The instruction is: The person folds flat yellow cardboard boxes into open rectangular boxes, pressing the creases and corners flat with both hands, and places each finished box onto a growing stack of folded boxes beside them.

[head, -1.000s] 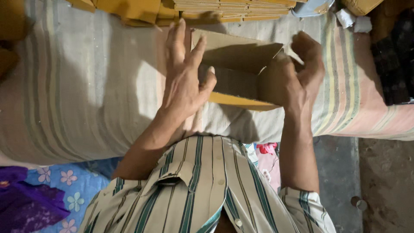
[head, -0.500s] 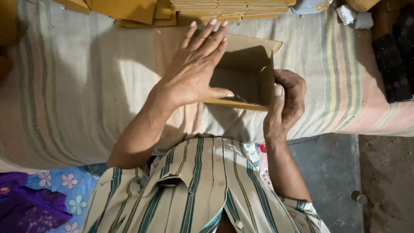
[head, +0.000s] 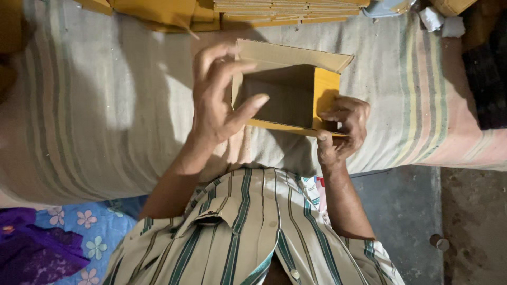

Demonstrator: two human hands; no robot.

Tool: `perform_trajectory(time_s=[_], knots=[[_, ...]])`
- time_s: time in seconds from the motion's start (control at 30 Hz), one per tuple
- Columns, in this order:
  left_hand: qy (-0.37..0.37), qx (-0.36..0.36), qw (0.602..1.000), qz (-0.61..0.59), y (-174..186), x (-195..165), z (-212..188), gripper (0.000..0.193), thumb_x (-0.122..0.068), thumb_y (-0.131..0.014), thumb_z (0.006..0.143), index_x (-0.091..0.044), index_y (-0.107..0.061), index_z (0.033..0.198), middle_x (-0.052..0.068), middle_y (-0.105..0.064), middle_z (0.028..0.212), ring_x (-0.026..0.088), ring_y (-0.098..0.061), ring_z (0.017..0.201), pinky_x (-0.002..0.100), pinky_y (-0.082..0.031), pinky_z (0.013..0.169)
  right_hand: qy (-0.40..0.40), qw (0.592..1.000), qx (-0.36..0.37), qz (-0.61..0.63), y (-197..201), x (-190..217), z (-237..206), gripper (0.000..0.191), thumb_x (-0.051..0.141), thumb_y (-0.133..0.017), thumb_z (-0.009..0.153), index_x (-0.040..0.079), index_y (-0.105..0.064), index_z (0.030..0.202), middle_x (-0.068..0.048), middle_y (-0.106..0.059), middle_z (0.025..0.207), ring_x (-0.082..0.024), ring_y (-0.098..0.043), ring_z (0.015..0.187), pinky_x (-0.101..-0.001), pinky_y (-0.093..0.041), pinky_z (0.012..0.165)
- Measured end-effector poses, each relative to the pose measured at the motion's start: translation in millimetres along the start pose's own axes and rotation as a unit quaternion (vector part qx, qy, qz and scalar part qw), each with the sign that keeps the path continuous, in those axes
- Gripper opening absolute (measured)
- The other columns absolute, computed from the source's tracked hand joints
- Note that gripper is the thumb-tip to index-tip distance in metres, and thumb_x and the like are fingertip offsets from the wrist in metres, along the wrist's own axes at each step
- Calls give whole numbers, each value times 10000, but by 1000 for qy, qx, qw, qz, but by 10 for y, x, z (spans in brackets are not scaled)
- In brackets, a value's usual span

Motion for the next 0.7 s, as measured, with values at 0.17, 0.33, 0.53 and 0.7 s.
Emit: perform_trajectory(time_s=[0.17, 0.33, 0.53, 0.7], knots=[[52, -58, 994, -78, 119, -98, -309, 431, -359, -835, 897, -39, -651, 1120, 123, -553, 1188, 249, -613, 1063, 368, -535, 942, -2, 999, -33, -4, -35, -45, -104, 563, 544, -793, 912, 6, -632, 863, -105, -631, 923, -261, -572, 991, -381, -468, 850], [46, -20, 995, -91, 126, -180, -376, 316, -196, -859, 926, -21, -696, 1132, 172, -559, 1251, 256, -625, 1155, 369, -572, 974, -31, 999, 26, 18, 83, -18, -19, 464, 466, -864, 869, 21, -733, 878, -69, -715, 897, -212, -643, 932, -335, -498, 827], [42, 2, 993, -107, 94, -195, -380, 208, -122, -826, 953, -50, -714, 1113, 188, -586, 1364, 237, -698, 1114, 330, -628, 935, -73, 990, 96, 69, 155, -36, 49, 457, 433, -905, 818, 20, -722, 887, -64, -699, 923, -197, -615, 906, -317, -493, 838], [-10, 24, 996, -90, 11, -149, -375, 291, -142, -811, 949, -44, -666, 1183, 116, -733, 1197, 242, -716, 1122, 383, -598, 983, -42, 996, 73, 23, 102, -36, -104, 371, 336, -904, 814, 23, -727, 907, -55, -692, 876, -188, -593, 969, -328, -474, 890]])
Point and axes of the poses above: each hand's wrist, its own z-axis towards the middle knuckle, its own y-axis out of the back of the hand, x = y × z, the point moved 3 cm from there along z, towards the middle knuckle
